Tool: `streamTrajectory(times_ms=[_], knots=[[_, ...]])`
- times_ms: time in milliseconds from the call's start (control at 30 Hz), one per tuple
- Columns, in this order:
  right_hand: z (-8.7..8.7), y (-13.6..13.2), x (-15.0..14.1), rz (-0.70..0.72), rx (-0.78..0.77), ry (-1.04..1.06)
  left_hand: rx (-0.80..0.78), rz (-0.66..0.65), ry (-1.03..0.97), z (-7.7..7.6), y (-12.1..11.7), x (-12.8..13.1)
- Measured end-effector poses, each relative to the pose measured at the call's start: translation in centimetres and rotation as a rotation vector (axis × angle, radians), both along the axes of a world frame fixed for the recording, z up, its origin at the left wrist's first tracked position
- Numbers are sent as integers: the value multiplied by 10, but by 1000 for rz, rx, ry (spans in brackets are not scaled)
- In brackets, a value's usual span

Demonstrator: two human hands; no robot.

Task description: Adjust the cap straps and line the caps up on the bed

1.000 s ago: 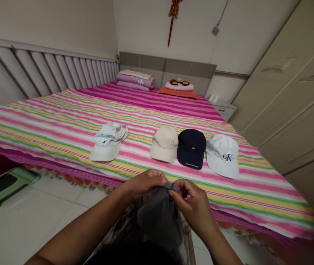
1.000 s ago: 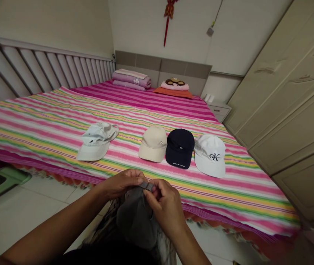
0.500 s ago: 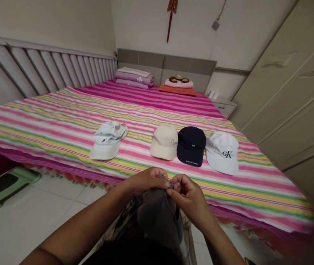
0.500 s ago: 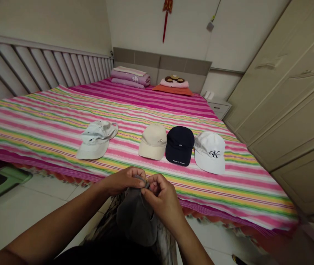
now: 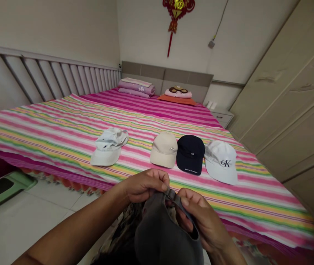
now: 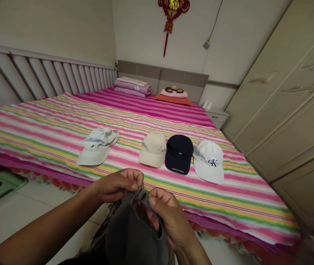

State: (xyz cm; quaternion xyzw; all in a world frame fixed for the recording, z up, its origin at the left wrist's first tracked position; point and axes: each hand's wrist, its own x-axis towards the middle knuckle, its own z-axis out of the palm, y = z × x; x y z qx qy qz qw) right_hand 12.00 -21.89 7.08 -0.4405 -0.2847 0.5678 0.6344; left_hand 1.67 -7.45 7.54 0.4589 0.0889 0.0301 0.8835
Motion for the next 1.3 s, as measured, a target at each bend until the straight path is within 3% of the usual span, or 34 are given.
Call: streamTrajectory(times_ms=[233, 333, 500, 600, 767, 967, 1300], knots=[[-24, 4, -1, -18, -62, 93, 78, 87, 40, -20, -8, -6], [-27, 4, -2, -35, -47, 114, 369, 103, 37, -17, -13, -10], [-24, 2, -5, -81, -51, 35, 1054, 272, 18, -4, -21, -17], [-24, 2, -5, -87, -59, -44, 1243, 312, -52, 0, -22, -21], [-26, 3, -6, -62, -43, -60, 1268, 276, -101, 1, -17, -22], [-28, 5, -7, -25, 8, 32, 1134, 231, -157, -6, -14, -20], [-31, 5, -8, -35, 55, 103, 1088, 235, -166, -10, -11, -20]])
